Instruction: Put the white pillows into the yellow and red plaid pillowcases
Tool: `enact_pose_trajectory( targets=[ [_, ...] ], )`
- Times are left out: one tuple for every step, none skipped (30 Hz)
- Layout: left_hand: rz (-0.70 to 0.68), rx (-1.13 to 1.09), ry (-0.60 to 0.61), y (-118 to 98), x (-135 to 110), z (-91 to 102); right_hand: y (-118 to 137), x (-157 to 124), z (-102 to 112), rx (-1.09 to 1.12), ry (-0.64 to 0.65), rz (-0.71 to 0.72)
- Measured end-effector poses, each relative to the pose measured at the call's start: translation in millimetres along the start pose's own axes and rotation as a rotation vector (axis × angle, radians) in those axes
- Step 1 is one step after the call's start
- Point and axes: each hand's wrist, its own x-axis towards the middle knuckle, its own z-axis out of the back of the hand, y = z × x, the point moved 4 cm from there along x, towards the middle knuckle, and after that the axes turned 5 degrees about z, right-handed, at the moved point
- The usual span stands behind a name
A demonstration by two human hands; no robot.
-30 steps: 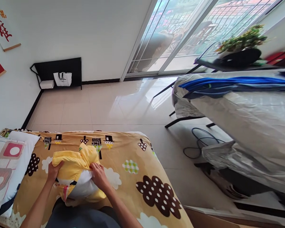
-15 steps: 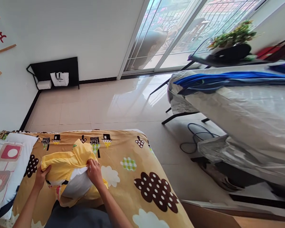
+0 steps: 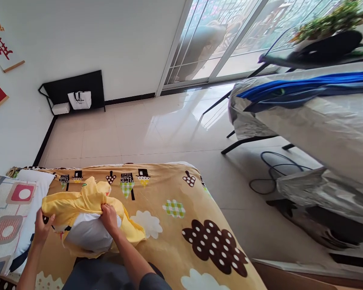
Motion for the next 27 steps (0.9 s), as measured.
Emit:
enact_pose_trajectory(
  targets=[
    [-0.143,0.110,-0.057,-15.1,-4.5,2.2,9.1,-1.6,-4.2,-0.005,-0.008,0.012],
    [-0.290,0.219,-0.057,-31.5,-11.4,-1.8,19.2,-3.1,-8.7,-0.006,-0.011,0.035],
    [-0.437,0.321,0.019,-47.2,-20.2,-12.2,29.8,-4.7,-13.3,-0.002,-0.007,0.066],
    [-0.569,0.411,0.157,-60.4,-30.0,-27.6,40.6,-6.5,-17.6,0.005,0.000,0.102],
    [-0.674,0.487,0.320,-69.8,-39.9,-45.2,50.9,-8.7,-21.3,0.014,0.008,0.138],
    [-0.745,0.546,0.455,-75.7,-47.9,-61.9,60.0,-11.2,-23.9,0.023,0.016,0.172],
    [-0.783,0.590,0.537,-78.6,-52.6,-76.3,67.1,-14.1,-25.3,0.033,0.023,0.201],
    [-0.795,0.619,0.568,-79.3,-53.6,-87.8,71.5,-17.1,-25.2,0.042,0.030,0.223],
    [-0.791,0.634,0.564,-78.3,-51.6,-96.2,72.8,-20.2,-23.7,0.050,0.036,0.238],
    [-0.783,0.642,0.550,-76.0,-47.8,-102.0,70.6,-23.1,-20.8,0.055,0.039,0.240],
    [-0.779,0.648,0.541,-72.8,-43.4,-105.7,65.1,-25.7,-16.8,0.055,0.038,0.227],
    [-0.778,0.656,0.535,-69.5,-38.9,-107.5,56.8,-27.9,-12.2,0.050,0.033,0.198],
    [-0.778,0.662,0.529,-66.3,-34.9,-107.9,46.8,-29.8,-7.6,0.042,0.025,0.157],
    [-0.776,0.669,0.520,-63.6,-31.8,-107.3,36.7,-31.3,-3.7,0.031,0.018,0.112],
    [-0.768,0.677,0.507,-61.5,-29.8,-106.3,27.9,-32.5,-1.3,0.021,0.016,0.072],
    [-0.756,0.685,0.492,-60.0,-29.1,-105.3,21.5,-33.1,-0.8,0.014,0.021,0.045],
    [-0.740,0.693,0.475,-59.0,-29.7,-104.6,18.1,-33.2,-2.4,0.009,0.033,0.033],
    [-0.723,0.701,0.456,-58.4,-31.6,-104.3,17.5,-32.8,-5.8,0.007,0.047,0.030],
    [-0.706,0.710,0.439,-58.0,-34.5,-104.3,18.8,-31.9,-10.2,0.005,0.060,0.032],
    [-0.691,0.719,0.422,-57.6,-38.4,-104.3,21.1,-30.7,-15.0,0.000,0.067,0.032],
    [-0.679,0.727,0.408,-57.1,-42.9,-104.2,23.1,-29.0,-19.2,-0.009,0.066,0.026],
    [-0.670,0.734,0.397,-56.3,-47.8,-103.8,24.1,-27.1,-22.5,-0.021,0.060,0.012],
    [-0.664,0.740,0.390,-55.1,-52.8,-103.0,23.4,-24.9,-24.4,-0.036,0.049,-0.007],
    [-0.659,0.744,0.387,-53.5,-57.5,-101.8,20.8,-22.8,-24.6,-0.051,0.036,-0.031],
    [-0.657,0.748,0.385,-51.4,-61.6,-100.2,16.6,-20.9,-23.5,-0.065,0.022,-0.058],
    [-0.662,0.753,0.380,-49.0,-64.8,-98.2,11.5,-19.6,-21.1,-0.075,0.009,-0.083],
    [-0.675,0.762,0.370,-46.7,-66.8,-96.0,6.2,-19.3,-18.1,-0.081,0.001,-0.101]
  ],
)
